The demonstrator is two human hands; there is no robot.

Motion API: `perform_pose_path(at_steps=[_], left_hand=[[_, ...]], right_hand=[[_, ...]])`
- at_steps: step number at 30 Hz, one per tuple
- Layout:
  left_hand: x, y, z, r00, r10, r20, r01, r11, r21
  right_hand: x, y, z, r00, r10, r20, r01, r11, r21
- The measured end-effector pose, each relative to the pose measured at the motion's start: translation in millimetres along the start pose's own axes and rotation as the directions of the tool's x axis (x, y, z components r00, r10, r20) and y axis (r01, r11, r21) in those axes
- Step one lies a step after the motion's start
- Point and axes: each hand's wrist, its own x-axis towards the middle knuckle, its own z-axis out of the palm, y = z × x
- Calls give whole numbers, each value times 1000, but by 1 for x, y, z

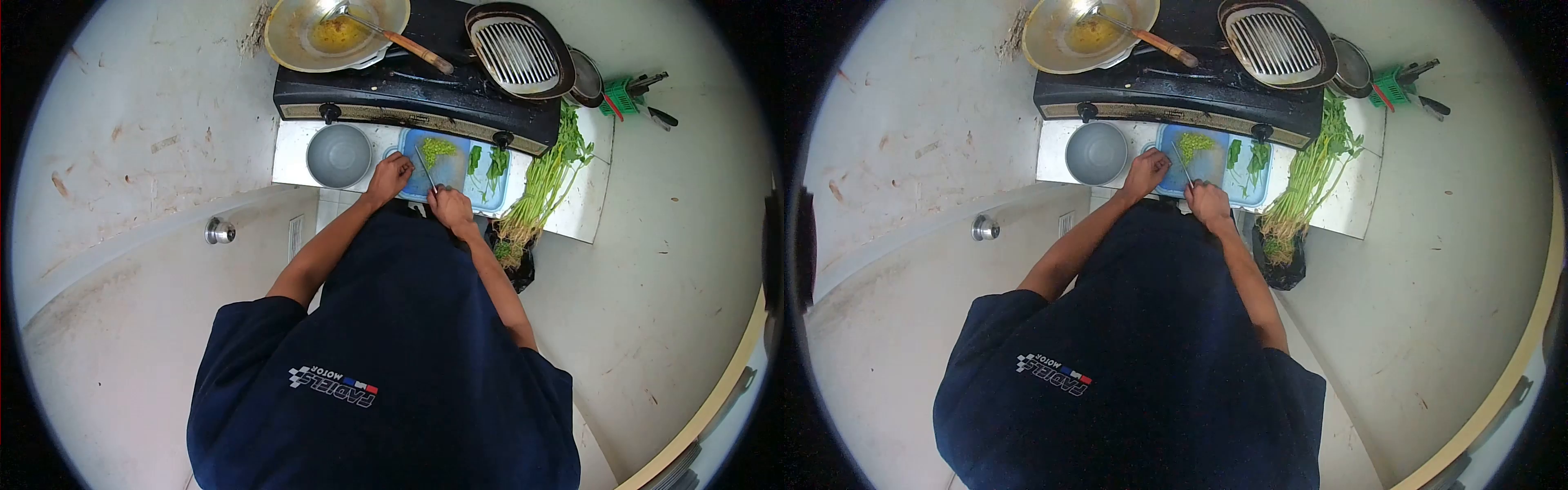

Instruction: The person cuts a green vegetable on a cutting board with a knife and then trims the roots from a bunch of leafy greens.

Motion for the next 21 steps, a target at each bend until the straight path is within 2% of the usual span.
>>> perform_pose_path(at_steps=[4, 7, 10, 13, 16, 19, 21], left_hand=[[-2, 1, -2, 1000, -8, -13, 7, 997, -76], [-4, 0, -2, 997, 51, -61, -59, 990, -131], [-7, 5, -4, 994, -65, -84, 45, 975, -218], [-8, 10, -8, 995, -82, -63, 64, 965, -253], [-11, 14, -10, 997, -71, -11, 68, 982, -178], [-11, 21, -16, 999, 4, 54, 3, 990, -140], [-11, 30, -21, 988, 19, 151, 3, 989, -150]], right_hand=[[7, -5, -16, 998, 46, -37, -45, 998, 33], [7, -8, -20, 1000, 30, 2, -30, 999, 44], [2, -11, -19, 998, -12, 56, 11, 1000, 18], [0, -8, -10, 995, -52, 89, 54, 998, -12], [-1, -2, -7, 999, -44, 27, 44, 999, 13], [3, -3, -11, 998, 47, -36, -46, 999, 30], [5, -5, -24, 996, 88, -33, -87, 996, 33]])
